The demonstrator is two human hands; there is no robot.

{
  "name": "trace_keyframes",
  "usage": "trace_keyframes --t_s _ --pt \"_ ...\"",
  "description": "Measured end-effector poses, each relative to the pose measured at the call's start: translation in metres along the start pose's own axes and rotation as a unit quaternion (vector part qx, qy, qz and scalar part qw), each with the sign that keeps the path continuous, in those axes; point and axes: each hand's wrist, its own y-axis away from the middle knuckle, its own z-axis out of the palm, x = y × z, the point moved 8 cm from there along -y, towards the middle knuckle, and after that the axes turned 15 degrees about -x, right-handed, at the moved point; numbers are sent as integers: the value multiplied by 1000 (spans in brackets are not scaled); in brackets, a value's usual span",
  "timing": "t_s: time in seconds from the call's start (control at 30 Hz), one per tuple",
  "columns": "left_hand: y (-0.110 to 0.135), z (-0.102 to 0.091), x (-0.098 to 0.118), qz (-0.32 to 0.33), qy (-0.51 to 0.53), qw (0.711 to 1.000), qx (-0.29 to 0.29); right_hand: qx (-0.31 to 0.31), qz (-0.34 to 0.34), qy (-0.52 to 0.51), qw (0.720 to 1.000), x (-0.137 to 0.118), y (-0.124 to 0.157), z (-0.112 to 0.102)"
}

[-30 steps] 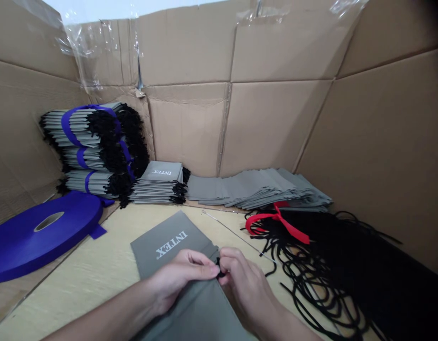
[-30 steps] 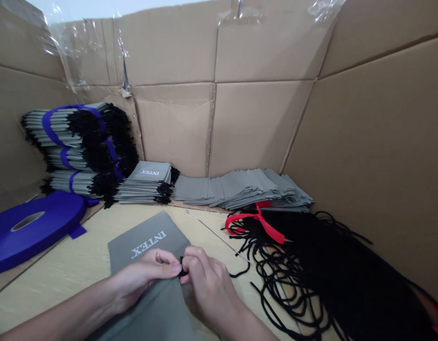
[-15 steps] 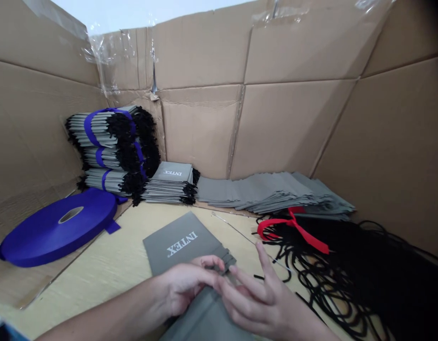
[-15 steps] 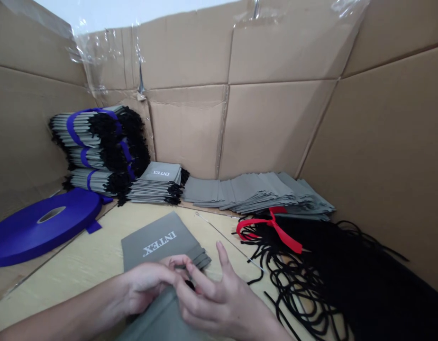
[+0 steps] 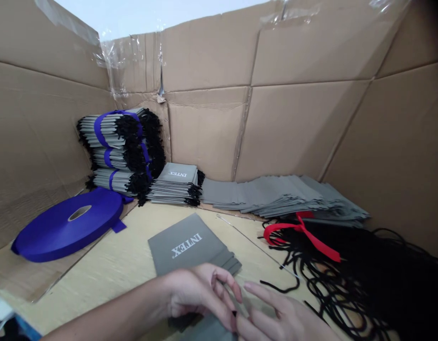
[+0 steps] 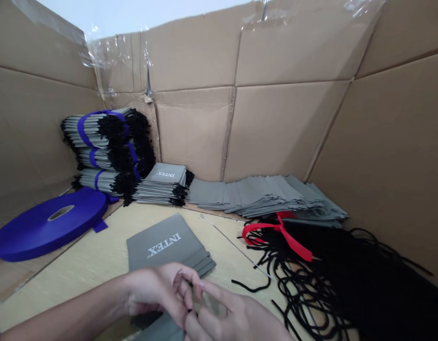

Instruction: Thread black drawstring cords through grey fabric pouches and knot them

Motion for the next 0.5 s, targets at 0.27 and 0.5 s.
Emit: trace_keyframes --t_s 0.27,0.5 --pt "2 8 -2 -18 5 1000 17 7 -14 -25 1000 4 -7 -7" --pt "1 -2 -19 -48 12 996 74 -32 -16 -112 993 18 -17 -31"
